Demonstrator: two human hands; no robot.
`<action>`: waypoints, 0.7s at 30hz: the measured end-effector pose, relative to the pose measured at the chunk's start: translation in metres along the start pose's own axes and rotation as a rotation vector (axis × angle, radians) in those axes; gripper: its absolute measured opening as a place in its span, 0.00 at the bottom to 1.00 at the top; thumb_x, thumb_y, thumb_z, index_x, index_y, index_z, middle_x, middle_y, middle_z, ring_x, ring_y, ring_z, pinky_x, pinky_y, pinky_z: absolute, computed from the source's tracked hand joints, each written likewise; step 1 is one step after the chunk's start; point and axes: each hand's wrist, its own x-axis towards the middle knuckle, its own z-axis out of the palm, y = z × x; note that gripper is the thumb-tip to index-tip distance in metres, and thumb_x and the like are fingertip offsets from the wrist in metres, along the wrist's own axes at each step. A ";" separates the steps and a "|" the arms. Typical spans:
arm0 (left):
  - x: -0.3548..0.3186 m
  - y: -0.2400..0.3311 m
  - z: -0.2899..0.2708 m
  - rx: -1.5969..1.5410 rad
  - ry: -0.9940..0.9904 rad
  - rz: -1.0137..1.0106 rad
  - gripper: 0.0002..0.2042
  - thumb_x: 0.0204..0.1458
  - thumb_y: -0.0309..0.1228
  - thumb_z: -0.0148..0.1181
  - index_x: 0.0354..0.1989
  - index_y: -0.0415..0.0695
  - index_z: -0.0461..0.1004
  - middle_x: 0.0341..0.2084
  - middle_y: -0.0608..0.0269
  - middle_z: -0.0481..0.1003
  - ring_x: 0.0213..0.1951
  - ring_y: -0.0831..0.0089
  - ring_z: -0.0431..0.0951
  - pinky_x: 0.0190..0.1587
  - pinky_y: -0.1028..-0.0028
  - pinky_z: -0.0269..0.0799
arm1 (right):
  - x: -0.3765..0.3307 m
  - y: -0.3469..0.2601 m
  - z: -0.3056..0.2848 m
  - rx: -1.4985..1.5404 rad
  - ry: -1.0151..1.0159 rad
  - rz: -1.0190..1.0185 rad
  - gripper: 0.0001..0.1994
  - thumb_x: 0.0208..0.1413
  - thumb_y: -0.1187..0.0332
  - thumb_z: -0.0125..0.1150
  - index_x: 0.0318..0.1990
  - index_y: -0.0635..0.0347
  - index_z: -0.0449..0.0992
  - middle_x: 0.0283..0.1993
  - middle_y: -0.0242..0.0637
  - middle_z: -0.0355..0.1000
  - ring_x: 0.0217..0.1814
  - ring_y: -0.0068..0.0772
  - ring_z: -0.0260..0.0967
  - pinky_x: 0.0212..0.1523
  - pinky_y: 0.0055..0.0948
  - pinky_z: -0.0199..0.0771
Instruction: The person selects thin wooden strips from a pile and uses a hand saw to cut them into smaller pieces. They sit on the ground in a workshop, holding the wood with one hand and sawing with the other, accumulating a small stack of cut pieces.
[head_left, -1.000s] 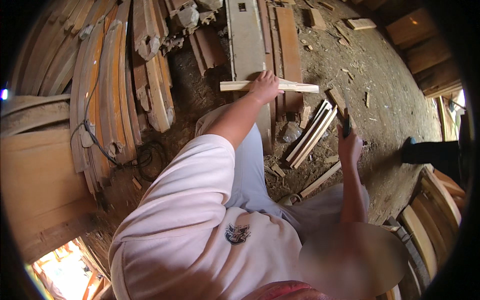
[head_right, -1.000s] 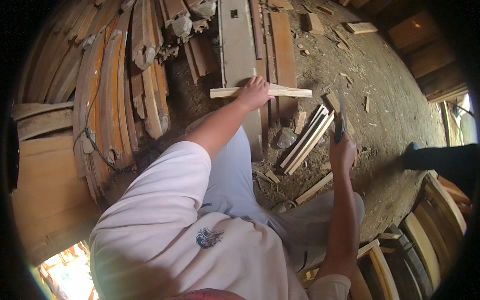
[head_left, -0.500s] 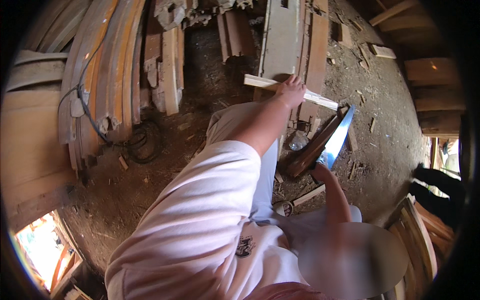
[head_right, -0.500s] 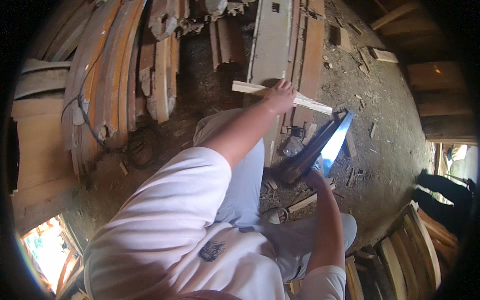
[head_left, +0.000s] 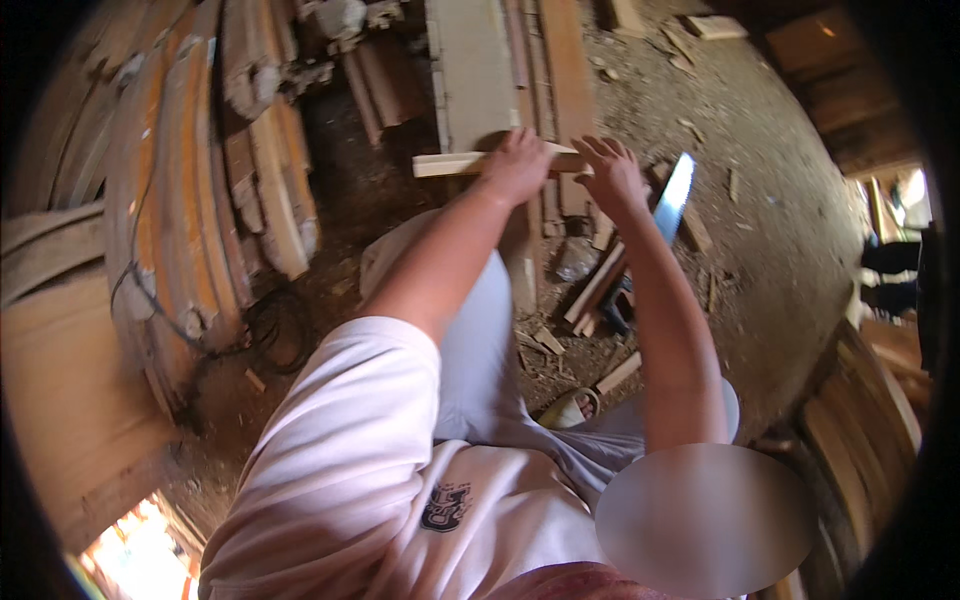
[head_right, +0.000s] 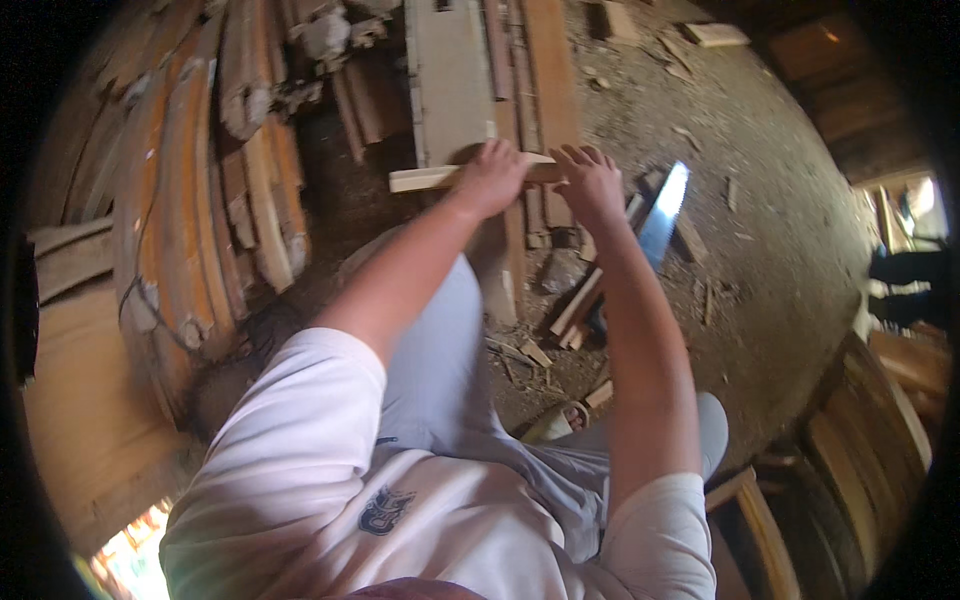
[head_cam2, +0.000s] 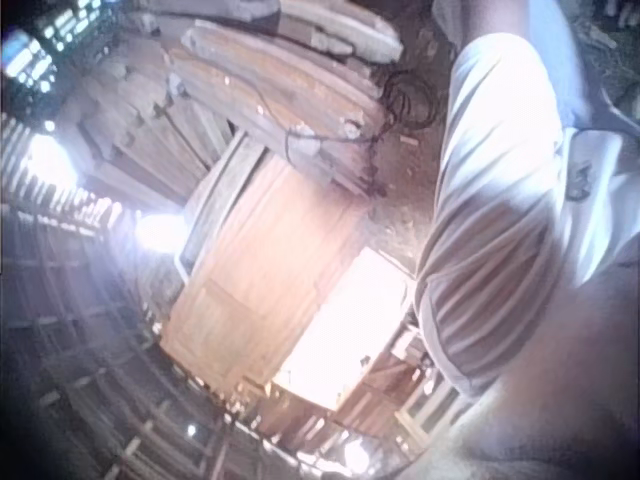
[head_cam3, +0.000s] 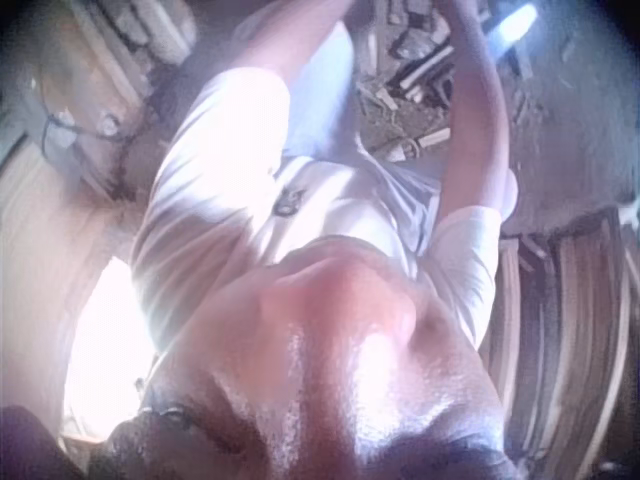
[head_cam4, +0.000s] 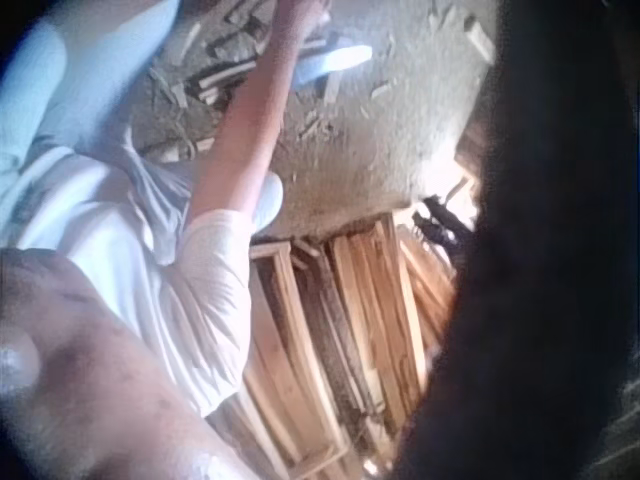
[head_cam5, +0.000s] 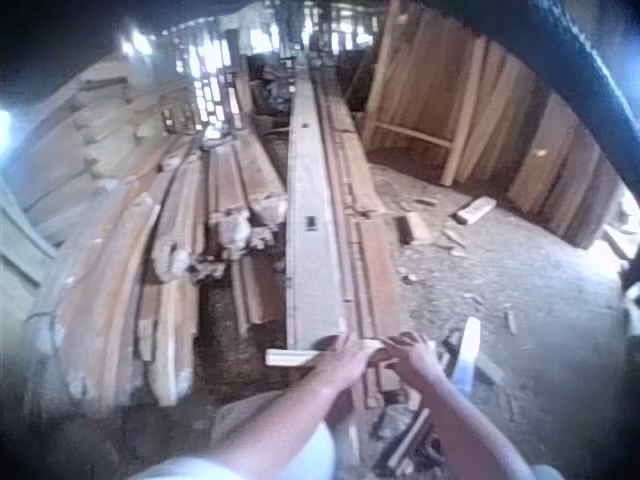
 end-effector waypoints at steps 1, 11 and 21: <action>0.000 0.005 -0.003 0.005 0.039 0.023 0.13 0.57 0.29 0.52 0.45 0.35 0.76 0.46 0.46 0.75 0.57 0.49 0.71 0.62 0.55 0.69 | 0.001 0.008 0.007 0.058 -0.036 -0.008 0.26 0.49 0.66 0.72 0.59 0.49 0.79 0.58 0.39 0.77 0.64 0.45 0.72 0.63 0.46 0.69; -0.003 -0.002 0.013 0.180 0.076 0.016 0.18 0.56 0.41 0.60 0.44 0.35 0.77 0.45 0.49 0.79 0.58 0.56 0.71 0.68 0.59 0.58 | 0.016 -0.002 0.013 0.142 -0.119 -0.019 0.16 0.50 0.71 0.71 0.48 0.61 0.80 0.48 0.49 0.80 0.50 0.52 0.79 0.49 0.45 0.79; 0.002 0.015 -0.022 0.024 -0.155 -0.077 0.23 0.53 0.27 0.56 0.57 0.29 0.71 0.55 0.40 0.73 0.65 0.45 0.65 0.74 0.54 0.54 | 0.013 -0.010 0.003 0.200 -0.181 -0.015 0.16 0.53 0.75 0.58 0.46 0.44 0.85 0.40 0.42 0.79 0.44 0.51 0.79 0.48 0.43 0.79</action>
